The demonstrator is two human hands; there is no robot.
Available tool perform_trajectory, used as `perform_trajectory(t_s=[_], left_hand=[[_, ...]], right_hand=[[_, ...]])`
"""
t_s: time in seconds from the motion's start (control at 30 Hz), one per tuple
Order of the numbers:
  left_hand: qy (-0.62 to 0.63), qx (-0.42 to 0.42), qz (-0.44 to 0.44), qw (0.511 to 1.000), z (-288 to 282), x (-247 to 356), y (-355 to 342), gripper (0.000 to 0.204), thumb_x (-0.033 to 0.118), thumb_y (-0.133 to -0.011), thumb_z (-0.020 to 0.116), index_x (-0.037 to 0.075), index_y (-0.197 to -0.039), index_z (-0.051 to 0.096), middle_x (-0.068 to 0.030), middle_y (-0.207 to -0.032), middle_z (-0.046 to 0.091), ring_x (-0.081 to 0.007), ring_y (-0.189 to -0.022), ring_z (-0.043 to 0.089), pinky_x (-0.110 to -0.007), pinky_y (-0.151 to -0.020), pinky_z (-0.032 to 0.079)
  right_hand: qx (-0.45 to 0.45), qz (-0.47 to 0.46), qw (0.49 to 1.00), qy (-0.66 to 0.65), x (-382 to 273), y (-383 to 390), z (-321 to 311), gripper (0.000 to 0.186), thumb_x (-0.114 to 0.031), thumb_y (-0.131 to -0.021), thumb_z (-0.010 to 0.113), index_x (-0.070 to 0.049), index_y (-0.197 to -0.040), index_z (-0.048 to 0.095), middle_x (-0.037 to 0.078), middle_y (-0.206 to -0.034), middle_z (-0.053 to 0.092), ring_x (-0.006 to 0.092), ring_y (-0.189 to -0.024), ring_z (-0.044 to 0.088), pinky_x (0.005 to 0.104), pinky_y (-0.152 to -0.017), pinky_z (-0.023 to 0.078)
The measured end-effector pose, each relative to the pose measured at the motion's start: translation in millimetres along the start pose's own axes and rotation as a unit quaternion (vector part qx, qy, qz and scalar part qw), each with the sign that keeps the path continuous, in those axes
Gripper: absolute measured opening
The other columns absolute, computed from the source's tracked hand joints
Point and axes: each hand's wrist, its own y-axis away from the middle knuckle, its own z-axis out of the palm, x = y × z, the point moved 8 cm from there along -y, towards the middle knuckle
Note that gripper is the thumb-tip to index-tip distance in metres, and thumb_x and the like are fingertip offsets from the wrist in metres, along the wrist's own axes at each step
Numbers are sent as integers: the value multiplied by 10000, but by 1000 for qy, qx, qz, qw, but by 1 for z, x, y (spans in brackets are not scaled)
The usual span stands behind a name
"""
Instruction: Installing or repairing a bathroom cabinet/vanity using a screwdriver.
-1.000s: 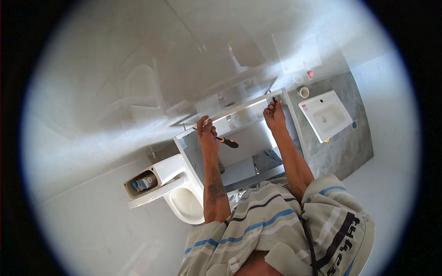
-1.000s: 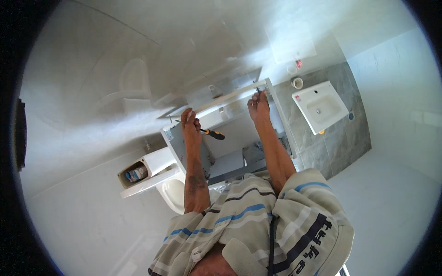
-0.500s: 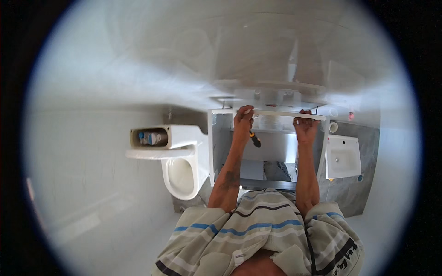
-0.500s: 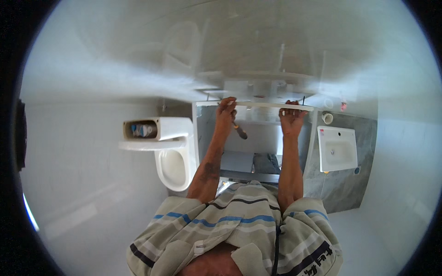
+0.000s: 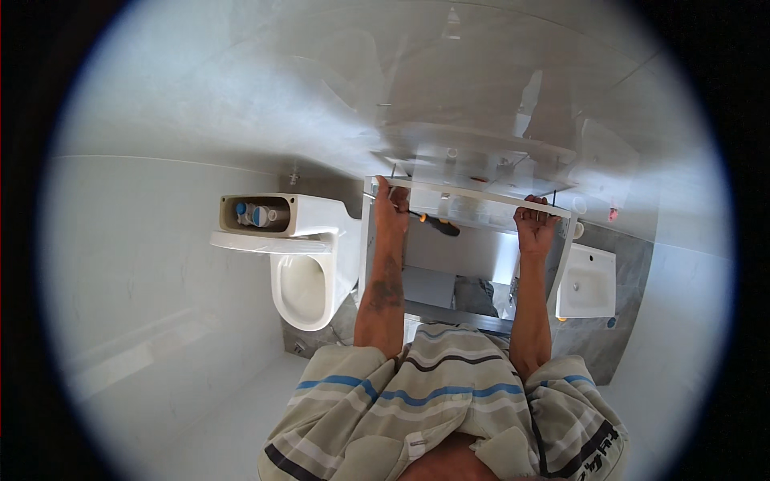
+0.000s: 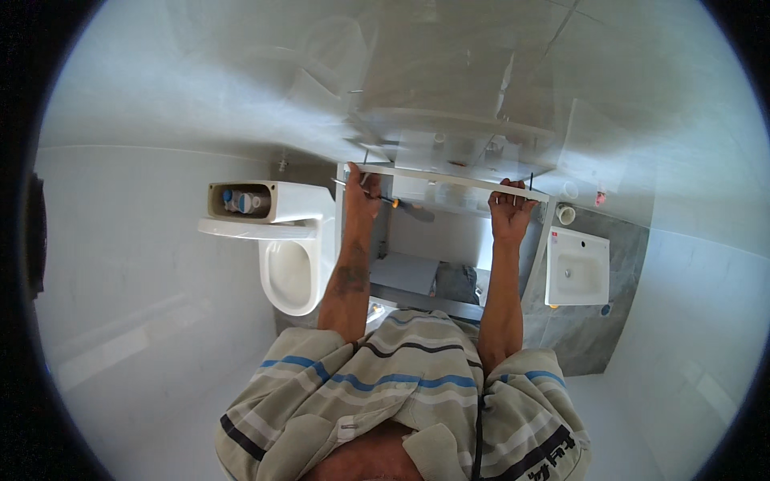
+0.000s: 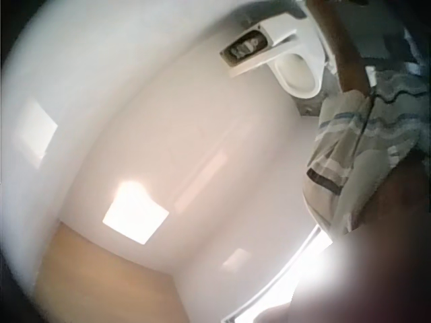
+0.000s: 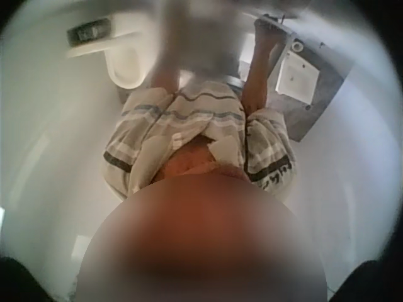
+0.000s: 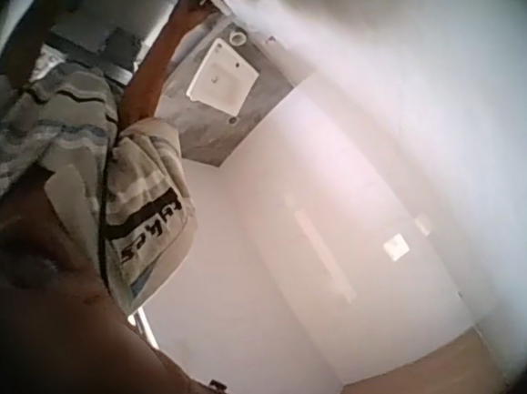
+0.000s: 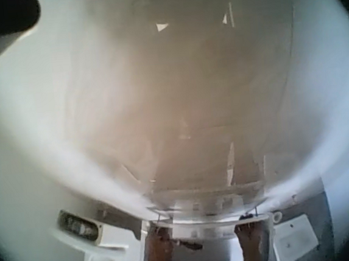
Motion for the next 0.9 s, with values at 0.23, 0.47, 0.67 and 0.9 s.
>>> perform_trajectory(t_s=[0.23,0.47,0.67,0.9], left_hand=[[-32,-89,23,995,-2,11,2,325,348,-920,546,26,-934,589,-120,-877,671,-85,-539,466,-206,-468,332],[-44,-86,5,995,14,14,25,301,285,-933,539,-10,-949,598,-112,-807,647,-88,-565,460,-198,-516,370],[-49,-73,33,996,27,15,37,313,244,-916,578,-66,-948,605,-51,-704,590,-82,-563,437,-203,-521,372],[-63,-65,58,994,34,23,45,328,254,-920,573,-73,-934,601,-46,-705,570,-81,-582,425,-204,-519,360]], right_hand=[[35,-15,999,-18,-1,7,-4,552,-484,-809,575,-56,-1152,515,83,-1124,550,291,-1109,500,426,-858,426],[-33,2,999,-36,-19,21,4,575,-354,-682,713,-52,-1127,510,105,-1153,543,305,-1138,479,429,-892,440],[18,4,998,-52,-25,28,7,501,-377,-720,692,-90,-1095,524,112,-1093,569,319,-1129,491,423,-837,464],[-23,14,999,-31,-31,29,14,512,-407,-723,671,-90,-1096,519,121,-1117,551,338,-1148,471,422,-841,459]])
